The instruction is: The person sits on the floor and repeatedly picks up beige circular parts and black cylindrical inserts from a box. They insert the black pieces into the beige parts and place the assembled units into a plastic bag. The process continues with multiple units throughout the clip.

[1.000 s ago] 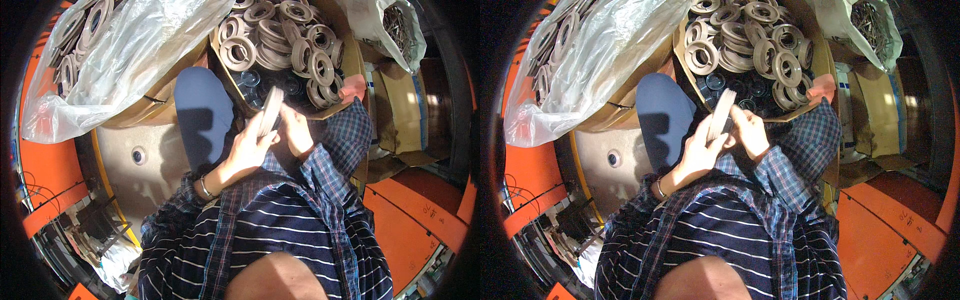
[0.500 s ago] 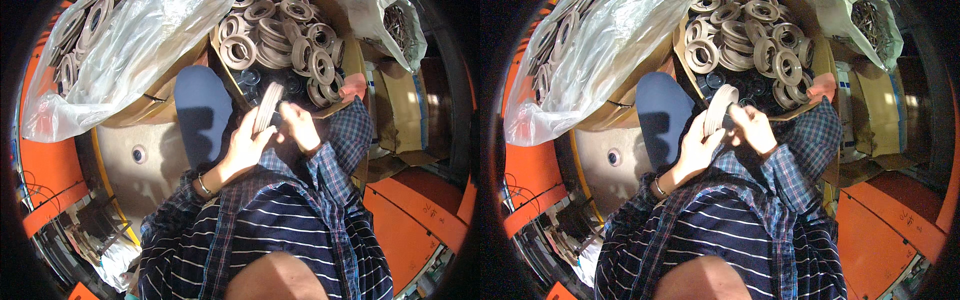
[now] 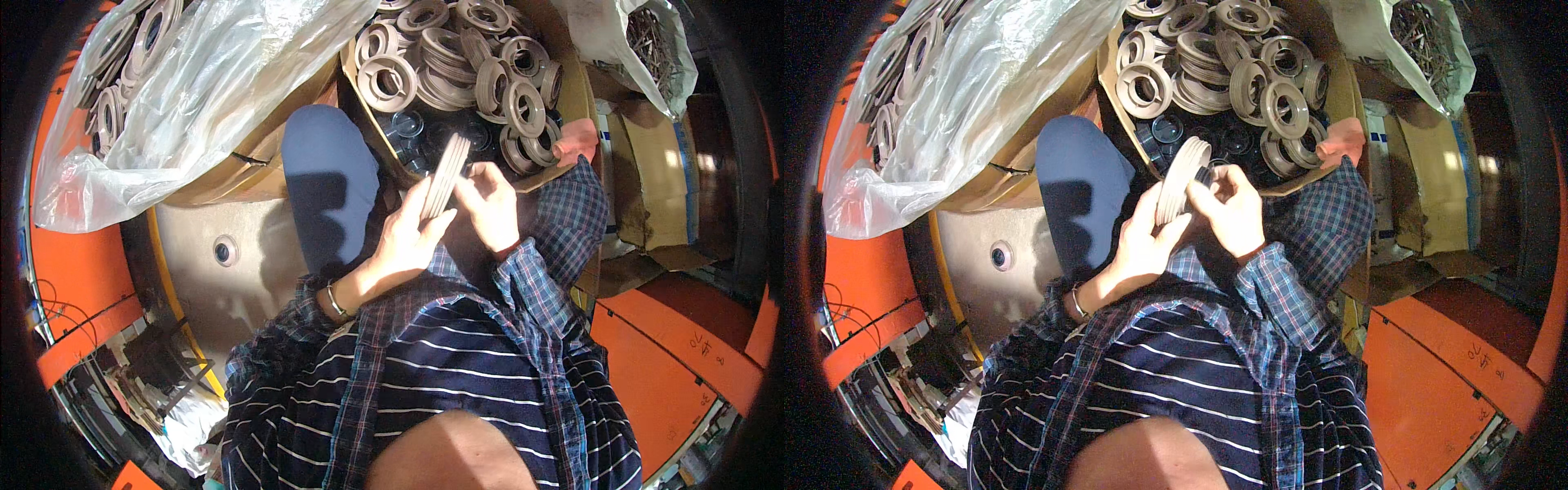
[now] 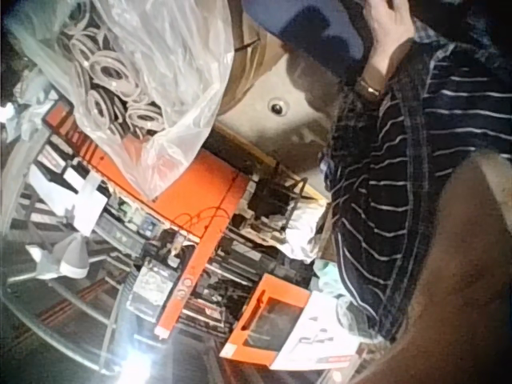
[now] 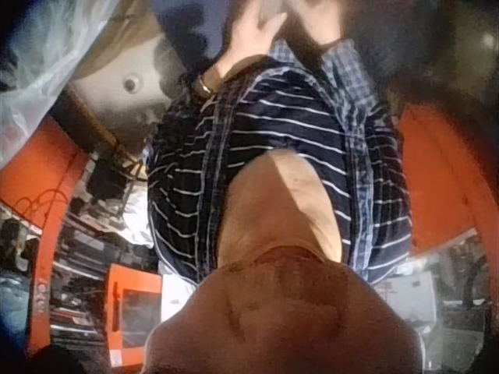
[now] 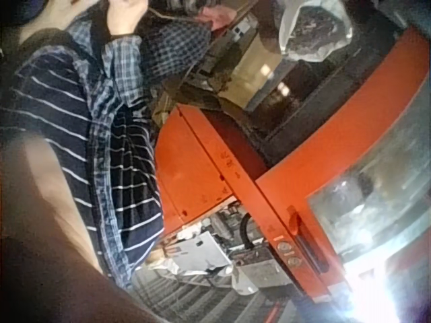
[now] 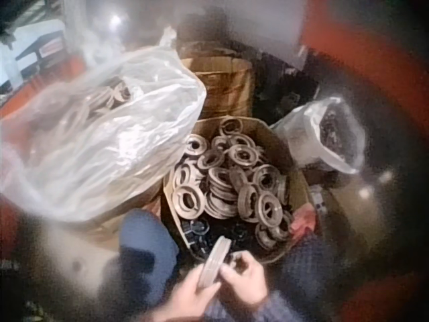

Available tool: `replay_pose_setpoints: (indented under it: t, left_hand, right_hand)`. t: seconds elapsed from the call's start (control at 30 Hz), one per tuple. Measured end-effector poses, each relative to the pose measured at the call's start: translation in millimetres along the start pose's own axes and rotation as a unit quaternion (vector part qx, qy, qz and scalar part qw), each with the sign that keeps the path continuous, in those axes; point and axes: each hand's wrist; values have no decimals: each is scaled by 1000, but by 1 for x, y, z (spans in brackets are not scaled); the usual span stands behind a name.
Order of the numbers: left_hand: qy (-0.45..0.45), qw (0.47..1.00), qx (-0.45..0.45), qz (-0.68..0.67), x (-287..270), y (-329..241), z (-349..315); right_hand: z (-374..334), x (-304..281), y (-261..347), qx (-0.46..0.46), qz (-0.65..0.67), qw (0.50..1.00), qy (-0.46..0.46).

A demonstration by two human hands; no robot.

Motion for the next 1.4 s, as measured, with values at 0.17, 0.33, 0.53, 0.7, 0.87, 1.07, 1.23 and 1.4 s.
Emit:
replay_pose_setpoints:
  t: [0.17, 0.33, 0.53, 0.7, 0.87, 1.07, 1.23, 1.4]
  left_hand:
    - [-7, 1000, 1, 20, 1, 5, 7]
    - [19, 983, -70, -167, -7, 12, 16]
    - [31, 950, -126, -283, -9, 20, 22]
    - [2, 989, -80, -122, -2, 13, 14]
    - [9, 987, 137, 88, 5, 4, 3]
    - [-18, 979, -67, -191, -5, 13, 21]
    - [0, 1000, -4, -11, -6, 11, 11]
    - [-4, 947, 305, 104, -8, 8, 7]
  right_hand:
    - [3, 0, -4, 77, 24, 997, 10]
    - [4, -9, -2, -119, -240, 962, 50]
    - [9, -18, -3, -267, -341, 895, 106]
    - [8, -7, -13, -128, -245, 960, 45]
    - [3, 5, -16, 254, 292, 922, -31]
    - [8, -21, -3, -11, -205, 976, 68]
    - [5, -9, -1, -180, -150, 970, 70]
    - [-5, -1, 4, 185, 288, 931, 127]
Point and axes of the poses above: each hand's wrist, its own z-axis towards the middle knuckle, its own x-axis out of the palm, y = z × x, and after that the axes turned 4 degrees about -y, right-handed
